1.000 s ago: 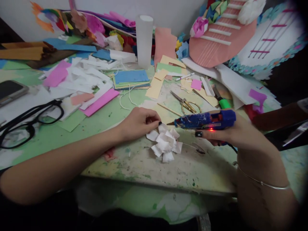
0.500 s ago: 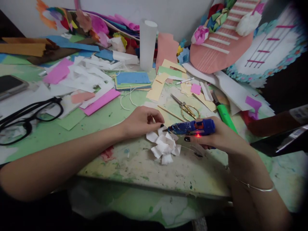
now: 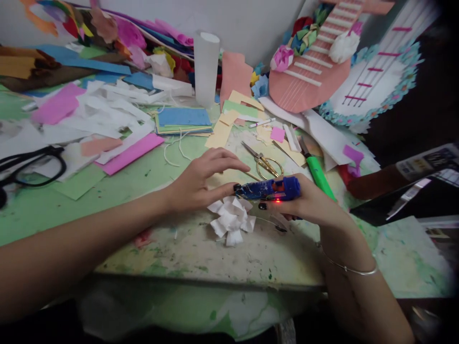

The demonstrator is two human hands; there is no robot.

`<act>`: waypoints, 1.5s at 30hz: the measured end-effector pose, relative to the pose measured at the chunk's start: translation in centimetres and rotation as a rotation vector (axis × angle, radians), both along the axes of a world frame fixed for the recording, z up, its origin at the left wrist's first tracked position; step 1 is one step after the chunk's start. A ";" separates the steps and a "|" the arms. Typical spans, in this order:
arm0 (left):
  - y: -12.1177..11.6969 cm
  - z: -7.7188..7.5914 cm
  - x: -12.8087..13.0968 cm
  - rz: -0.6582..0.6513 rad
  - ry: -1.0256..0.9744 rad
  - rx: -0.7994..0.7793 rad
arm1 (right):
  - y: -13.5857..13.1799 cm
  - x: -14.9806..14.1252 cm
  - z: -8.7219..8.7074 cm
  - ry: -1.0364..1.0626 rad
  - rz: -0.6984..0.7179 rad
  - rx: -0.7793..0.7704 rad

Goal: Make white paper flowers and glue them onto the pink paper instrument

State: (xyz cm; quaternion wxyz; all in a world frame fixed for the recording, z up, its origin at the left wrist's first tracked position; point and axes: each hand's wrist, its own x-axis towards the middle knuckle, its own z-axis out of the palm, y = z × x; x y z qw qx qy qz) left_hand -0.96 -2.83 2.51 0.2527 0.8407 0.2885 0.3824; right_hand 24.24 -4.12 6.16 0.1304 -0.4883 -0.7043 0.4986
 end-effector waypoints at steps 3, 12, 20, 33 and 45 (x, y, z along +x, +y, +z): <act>-0.2 0.4 0.4 -0.097 0.067 0.168 | 0.0 0.0 0.1 0.019 -0.001 0.013; -0.5 1.0 1.6 -0.192 0.246 0.178 | -0.2 -0.3 0.3 -0.065 -0.025 0.040; -0.5 1.5 1.5 -0.160 0.290 0.225 | -0.5 -0.5 0.7 -0.100 -0.038 0.111; -0.5 1.7 1.2 -0.149 0.328 0.266 | -0.7 -0.7 0.8 -0.100 -0.026 0.149; -0.8 1.7 1.6 -0.141 0.324 0.248 | -1.0 -0.3 1.2 -0.150 -0.015 0.269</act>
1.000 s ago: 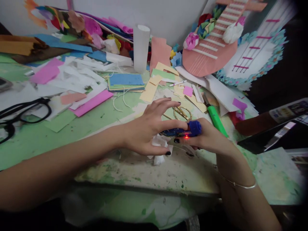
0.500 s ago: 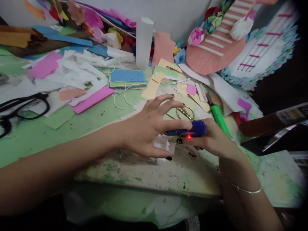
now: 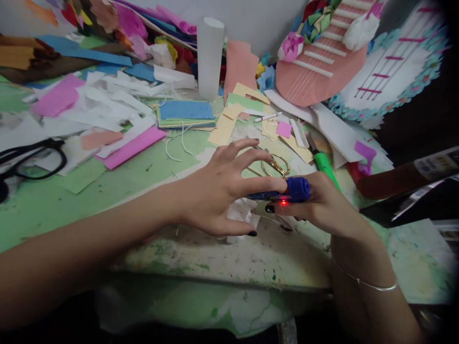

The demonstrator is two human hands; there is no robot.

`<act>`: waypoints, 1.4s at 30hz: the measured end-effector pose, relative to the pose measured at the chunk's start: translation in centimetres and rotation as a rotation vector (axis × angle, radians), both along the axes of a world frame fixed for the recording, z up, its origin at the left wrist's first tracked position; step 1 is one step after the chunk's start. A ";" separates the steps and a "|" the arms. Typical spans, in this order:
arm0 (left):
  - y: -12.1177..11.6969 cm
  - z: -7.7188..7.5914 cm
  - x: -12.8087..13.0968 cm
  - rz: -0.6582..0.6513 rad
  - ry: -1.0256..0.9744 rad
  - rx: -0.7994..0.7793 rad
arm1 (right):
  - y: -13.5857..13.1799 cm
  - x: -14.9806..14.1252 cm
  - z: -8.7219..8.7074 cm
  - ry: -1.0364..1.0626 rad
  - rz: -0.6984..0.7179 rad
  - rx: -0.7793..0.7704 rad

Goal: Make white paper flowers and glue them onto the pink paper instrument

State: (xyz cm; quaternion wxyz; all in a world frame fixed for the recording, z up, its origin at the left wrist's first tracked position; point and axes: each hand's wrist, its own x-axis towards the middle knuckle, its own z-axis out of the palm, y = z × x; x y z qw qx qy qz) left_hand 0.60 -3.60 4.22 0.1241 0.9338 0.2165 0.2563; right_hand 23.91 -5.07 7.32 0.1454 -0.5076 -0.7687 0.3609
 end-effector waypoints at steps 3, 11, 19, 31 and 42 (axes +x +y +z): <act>0.0 0.0 0.1 -0.005 -0.007 0.006 | -0.1 0.1 0.1 -0.010 -0.002 0.023; -0.1 0.2 0.2 0.001 -0.015 -0.016 | -0.4 0.1 0.5 -0.042 0.003 0.075; -0.4 -0.1 0.4 0.024 -0.031 -0.058 | -0.4 0.4 0.5 -0.064 0.018 0.109; 0.9 -1.4 -0.7 -0.173 -0.357 -0.648 | -0.7 0.3 0.8 -0.018 -0.039 -0.051; 2.3 -2.6 -0.7 0.143 -0.245 -0.672 | -0.4 0.6 1.1 0.007 -0.091 -0.057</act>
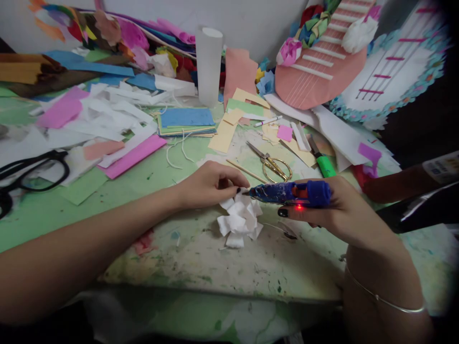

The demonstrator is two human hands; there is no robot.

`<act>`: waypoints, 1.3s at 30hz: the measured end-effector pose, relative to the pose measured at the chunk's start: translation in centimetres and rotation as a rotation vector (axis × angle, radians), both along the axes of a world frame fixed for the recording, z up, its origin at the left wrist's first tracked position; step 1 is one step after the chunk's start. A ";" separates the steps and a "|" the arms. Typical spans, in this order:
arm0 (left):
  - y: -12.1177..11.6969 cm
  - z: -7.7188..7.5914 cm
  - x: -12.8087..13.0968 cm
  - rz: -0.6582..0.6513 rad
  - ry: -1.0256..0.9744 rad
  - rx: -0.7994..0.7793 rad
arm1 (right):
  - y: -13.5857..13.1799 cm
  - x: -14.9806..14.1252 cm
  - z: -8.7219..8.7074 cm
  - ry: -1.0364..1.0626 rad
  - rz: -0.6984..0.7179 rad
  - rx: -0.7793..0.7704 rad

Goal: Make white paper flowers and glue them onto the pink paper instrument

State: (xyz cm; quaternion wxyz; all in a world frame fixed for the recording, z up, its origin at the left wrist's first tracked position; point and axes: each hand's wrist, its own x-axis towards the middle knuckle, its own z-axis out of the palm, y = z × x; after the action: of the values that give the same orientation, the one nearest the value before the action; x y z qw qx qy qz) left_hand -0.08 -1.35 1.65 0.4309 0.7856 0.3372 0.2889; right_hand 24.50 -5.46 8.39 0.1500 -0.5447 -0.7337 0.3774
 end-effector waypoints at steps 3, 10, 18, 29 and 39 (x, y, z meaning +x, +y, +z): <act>0.1 -0.1 -0.2 0.013 0.047 0.051 | 0.2 0.0 -0.1 0.006 -0.013 0.003; -0.2 0.0 -0.2 0.102 0.068 0.084 | 0.1 0.2 0.2 0.027 0.005 -0.014; -0.6 0.4 0.0 0.151 0.043 -0.051 | 0.5 -0.5 -0.9 0.156 0.020 -0.115; -0.8 0.9 -0.1 0.178 0.054 -0.091 | 0.7 -0.1 -1.2 0.115 0.016 -0.093; -0.7 0.8 -0.3 0.193 0.058 -0.073 | 0.6 0.4 -0.7 0.110 0.029 -0.052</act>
State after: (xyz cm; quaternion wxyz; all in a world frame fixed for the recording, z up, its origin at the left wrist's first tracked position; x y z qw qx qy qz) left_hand -0.33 -2.06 2.40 0.4193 0.7412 0.4340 0.2940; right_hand 24.95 -4.85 7.69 0.1703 -0.5160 -0.7223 0.4277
